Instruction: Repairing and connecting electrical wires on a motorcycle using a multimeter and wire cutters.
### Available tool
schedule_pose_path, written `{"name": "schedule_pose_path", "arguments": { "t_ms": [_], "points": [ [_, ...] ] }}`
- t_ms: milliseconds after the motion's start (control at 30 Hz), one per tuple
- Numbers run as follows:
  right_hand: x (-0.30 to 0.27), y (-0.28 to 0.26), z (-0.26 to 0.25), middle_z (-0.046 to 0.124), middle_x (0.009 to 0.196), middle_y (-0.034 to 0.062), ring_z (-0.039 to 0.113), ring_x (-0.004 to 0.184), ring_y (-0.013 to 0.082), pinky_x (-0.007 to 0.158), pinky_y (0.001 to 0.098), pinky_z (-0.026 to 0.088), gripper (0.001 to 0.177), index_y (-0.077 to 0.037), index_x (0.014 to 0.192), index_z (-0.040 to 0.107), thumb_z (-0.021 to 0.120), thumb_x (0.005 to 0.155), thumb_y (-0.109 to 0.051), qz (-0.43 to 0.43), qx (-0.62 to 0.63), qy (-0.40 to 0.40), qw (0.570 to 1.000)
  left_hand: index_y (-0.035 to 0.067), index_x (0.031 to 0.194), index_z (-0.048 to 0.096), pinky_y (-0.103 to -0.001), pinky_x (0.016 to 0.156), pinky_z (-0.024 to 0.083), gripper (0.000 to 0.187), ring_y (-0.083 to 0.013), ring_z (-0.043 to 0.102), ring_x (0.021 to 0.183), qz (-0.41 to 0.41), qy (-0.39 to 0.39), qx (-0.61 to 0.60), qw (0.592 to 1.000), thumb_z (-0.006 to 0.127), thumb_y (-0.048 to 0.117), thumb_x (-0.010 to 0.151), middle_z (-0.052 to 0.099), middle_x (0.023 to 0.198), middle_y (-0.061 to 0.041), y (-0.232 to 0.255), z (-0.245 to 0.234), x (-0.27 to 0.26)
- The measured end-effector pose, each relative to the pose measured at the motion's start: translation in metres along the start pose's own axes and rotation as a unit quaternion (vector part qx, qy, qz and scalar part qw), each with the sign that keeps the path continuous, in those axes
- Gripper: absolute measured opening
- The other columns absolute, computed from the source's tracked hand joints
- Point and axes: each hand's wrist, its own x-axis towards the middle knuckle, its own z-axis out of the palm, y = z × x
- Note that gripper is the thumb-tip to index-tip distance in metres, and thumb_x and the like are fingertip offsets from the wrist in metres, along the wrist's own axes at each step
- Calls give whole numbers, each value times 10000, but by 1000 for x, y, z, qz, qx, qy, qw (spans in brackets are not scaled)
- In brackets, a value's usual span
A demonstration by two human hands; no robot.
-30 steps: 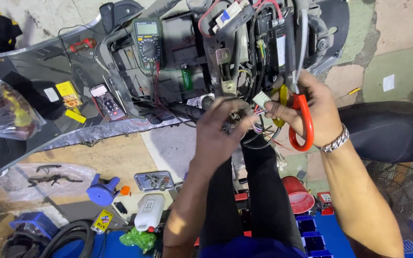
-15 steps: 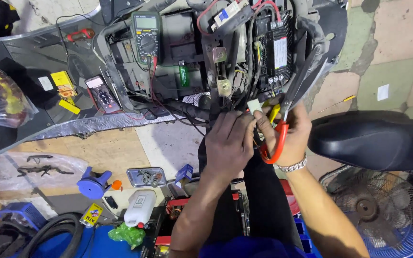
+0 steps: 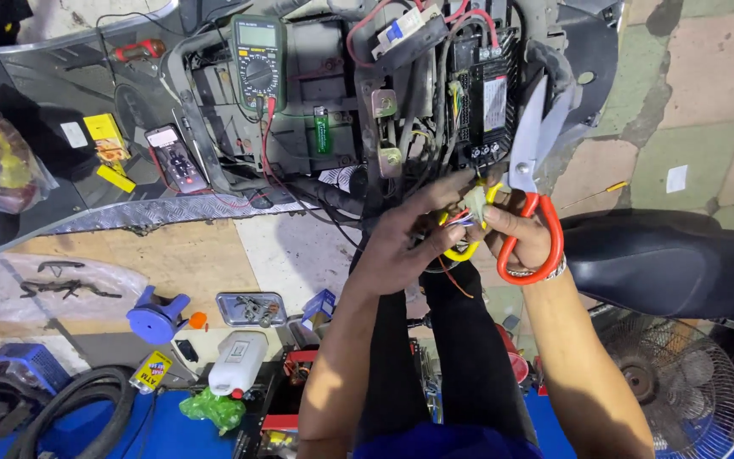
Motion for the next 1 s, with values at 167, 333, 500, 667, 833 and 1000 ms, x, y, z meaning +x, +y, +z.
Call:
{"name": "schedule_pose_path", "arguments": {
  "t_ms": [167, 333, 500, 667, 833, 1000],
  "points": [
    [5, 2, -25, 567, 688, 85, 542, 529, 152, 518, 274, 487, 261, 75, 962, 606, 733, 805, -89, 71, 20, -62, 995, 58, 1421, 594, -337, 680, 593, 469, -167, 705, 810, -9, -25, -9, 1000, 724, 101, 973, 715, 941, -149, -8, 3, 0],
    [4, -8, -9, 658, 802, 167, 623, 673, 206, 661, 331, 546, 405, 108, 1091, 598, 810, 785, -50, 16, -177, 3, 984, 50, 1364, 618, -434, 751, 625, 401, -294, 746, 915, 19, 46, 46, 998, 723, 124, 984, 717, 954, -160, -14, 5, -2],
    [-12, -13, -12, 725, 915, 180, 702, 810, 217, 786, 298, 563, 621, 51, 1210, 552, 901, 696, 50, -88, -334, 68, 936, 80, 1345, 633, -520, 847, 613, 412, -406, 714, 1056, 46, 111, 158, 980, 757, 179, 965, 718, 1052, -167, -9, 8, 2],
    [-6, -17, -2, 716, 848, 145, 705, 775, 210, 767, 296, 551, 463, 67, 1111, 590, 903, 772, 46, -228, -417, 57, 878, 101, 1302, 660, -507, 824, 626, 432, -424, 734, 977, 68, 123, 237, 961, 801, 190, 903, 732, 1009, -166, -11, 14, 7],
    [-2, -17, -2, 722, 859, 152, 710, 767, 198, 788, 308, 557, 426, 36, 1115, 555, 873, 830, 32, -181, -393, 74, 899, 102, 1282, 680, -459, 806, 641, 340, -365, 744, 961, 105, 111, 203, 967, 744, 111, 948, 708, 1055, -139, -3, 10, 12],
    [2, -13, -5, 705, 824, 154, 714, 722, 201, 772, 305, 574, 434, 45, 1158, 535, 828, 839, 79, -138, -337, 70, 929, 124, 1231, 718, -407, 795, 648, 286, -303, 739, 932, 119, 110, 194, 968, 717, 90, 947, 694, 1039, -88, -14, 8, 12]
  ]
}}
